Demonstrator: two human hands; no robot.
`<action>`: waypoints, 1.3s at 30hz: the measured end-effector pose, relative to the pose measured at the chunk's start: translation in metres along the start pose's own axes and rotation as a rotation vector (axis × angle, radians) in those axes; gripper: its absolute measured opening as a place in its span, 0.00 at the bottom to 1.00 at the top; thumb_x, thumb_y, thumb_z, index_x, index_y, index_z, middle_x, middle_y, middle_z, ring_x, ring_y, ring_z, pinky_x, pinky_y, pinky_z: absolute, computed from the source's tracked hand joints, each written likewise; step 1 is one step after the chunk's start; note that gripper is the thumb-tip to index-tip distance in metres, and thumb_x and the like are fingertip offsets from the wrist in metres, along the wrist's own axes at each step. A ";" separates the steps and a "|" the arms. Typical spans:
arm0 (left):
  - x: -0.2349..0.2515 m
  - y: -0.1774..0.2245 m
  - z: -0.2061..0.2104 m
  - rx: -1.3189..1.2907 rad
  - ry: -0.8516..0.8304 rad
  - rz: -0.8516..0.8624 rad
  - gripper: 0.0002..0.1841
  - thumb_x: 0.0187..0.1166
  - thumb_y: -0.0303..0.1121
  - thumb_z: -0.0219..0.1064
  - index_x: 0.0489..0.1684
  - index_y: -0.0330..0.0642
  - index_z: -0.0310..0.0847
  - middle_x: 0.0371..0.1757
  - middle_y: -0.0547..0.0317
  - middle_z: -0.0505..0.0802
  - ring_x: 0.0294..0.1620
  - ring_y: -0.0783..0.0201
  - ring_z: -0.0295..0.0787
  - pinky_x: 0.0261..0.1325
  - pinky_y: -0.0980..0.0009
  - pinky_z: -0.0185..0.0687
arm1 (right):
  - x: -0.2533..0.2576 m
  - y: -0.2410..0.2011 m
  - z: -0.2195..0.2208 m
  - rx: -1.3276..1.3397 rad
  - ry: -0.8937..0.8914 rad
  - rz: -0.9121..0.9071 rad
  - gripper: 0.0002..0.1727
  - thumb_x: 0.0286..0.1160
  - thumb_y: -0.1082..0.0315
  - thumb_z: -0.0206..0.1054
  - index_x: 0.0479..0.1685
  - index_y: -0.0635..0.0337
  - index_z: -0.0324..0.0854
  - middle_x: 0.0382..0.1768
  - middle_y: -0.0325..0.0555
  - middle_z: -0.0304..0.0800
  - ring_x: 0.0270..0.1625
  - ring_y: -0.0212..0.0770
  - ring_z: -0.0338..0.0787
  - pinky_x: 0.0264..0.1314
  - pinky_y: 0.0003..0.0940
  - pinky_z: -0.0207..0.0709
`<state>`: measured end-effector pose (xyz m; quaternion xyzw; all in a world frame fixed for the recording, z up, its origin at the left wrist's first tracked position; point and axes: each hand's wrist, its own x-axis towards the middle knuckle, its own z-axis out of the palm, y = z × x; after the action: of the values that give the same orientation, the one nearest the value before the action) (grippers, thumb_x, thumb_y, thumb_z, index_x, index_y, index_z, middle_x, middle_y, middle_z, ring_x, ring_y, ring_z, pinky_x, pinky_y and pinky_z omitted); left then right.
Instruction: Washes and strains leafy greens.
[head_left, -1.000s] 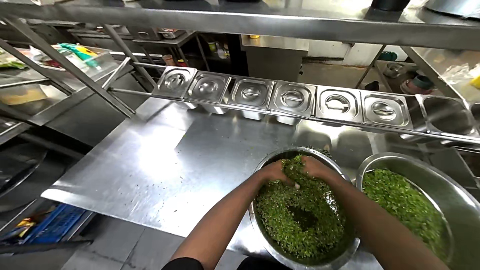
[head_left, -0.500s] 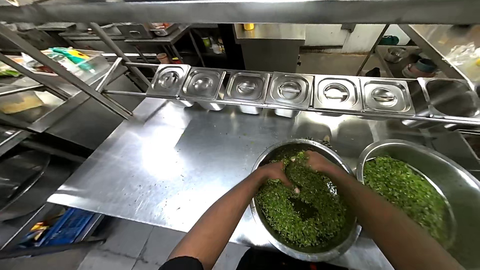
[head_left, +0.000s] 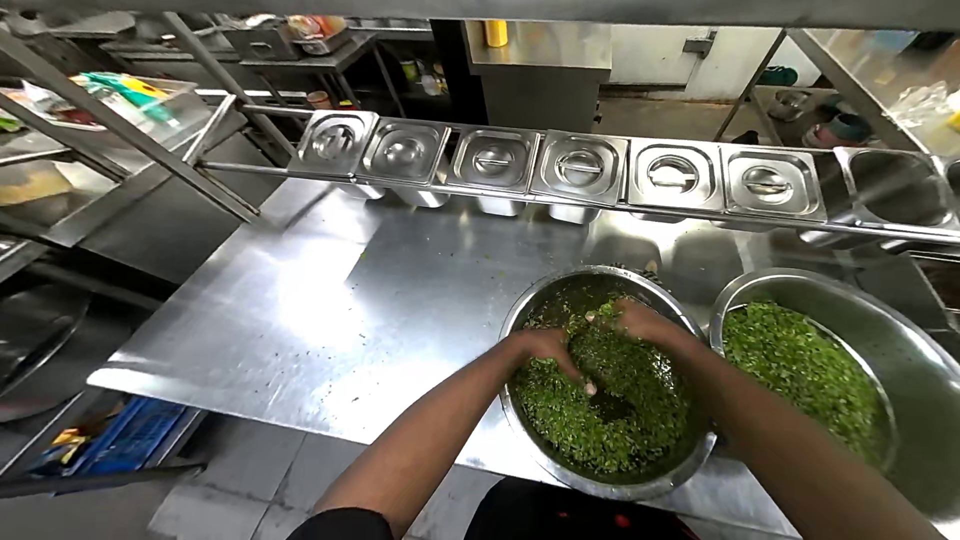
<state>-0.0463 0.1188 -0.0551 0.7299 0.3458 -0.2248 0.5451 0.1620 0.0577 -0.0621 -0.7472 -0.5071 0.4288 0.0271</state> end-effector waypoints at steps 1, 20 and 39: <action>-0.001 0.000 0.001 0.003 -0.004 -0.005 0.46 0.63 0.36 0.87 0.82 0.28 0.66 0.77 0.31 0.79 0.79 0.40 0.75 0.81 0.42 0.67 | -0.001 0.000 0.000 -0.009 -0.011 0.010 0.34 0.84 0.47 0.66 0.76 0.66 0.73 0.70 0.68 0.81 0.75 0.65 0.80 0.77 0.67 0.69; -0.029 0.014 0.015 0.047 -0.079 -0.069 0.42 0.71 0.34 0.81 0.83 0.26 0.63 0.77 0.27 0.77 0.79 0.37 0.73 0.79 0.39 0.66 | -0.030 0.005 0.000 -0.020 -0.050 0.051 0.34 0.84 0.50 0.66 0.79 0.68 0.70 0.72 0.69 0.79 0.77 0.65 0.78 0.79 0.66 0.66; -0.014 0.004 0.038 0.037 -0.203 -0.041 0.45 0.67 0.38 0.84 0.82 0.25 0.65 0.78 0.28 0.77 0.80 0.38 0.72 0.81 0.39 0.64 | -0.052 0.018 0.009 -0.016 -0.070 0.059 0.35 0.86 0.52 0.65 0.83 0.68 0.67 0.79 0.69 0.73 0.82 0.64 0.72 0.84 0.62 0.62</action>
<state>-0.0508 0.0785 -0.0546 0.7060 0.2993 -0.3150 0.5593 0.1636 0.0045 -0.0442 -0.7467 -0.4889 0.4510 -0.0094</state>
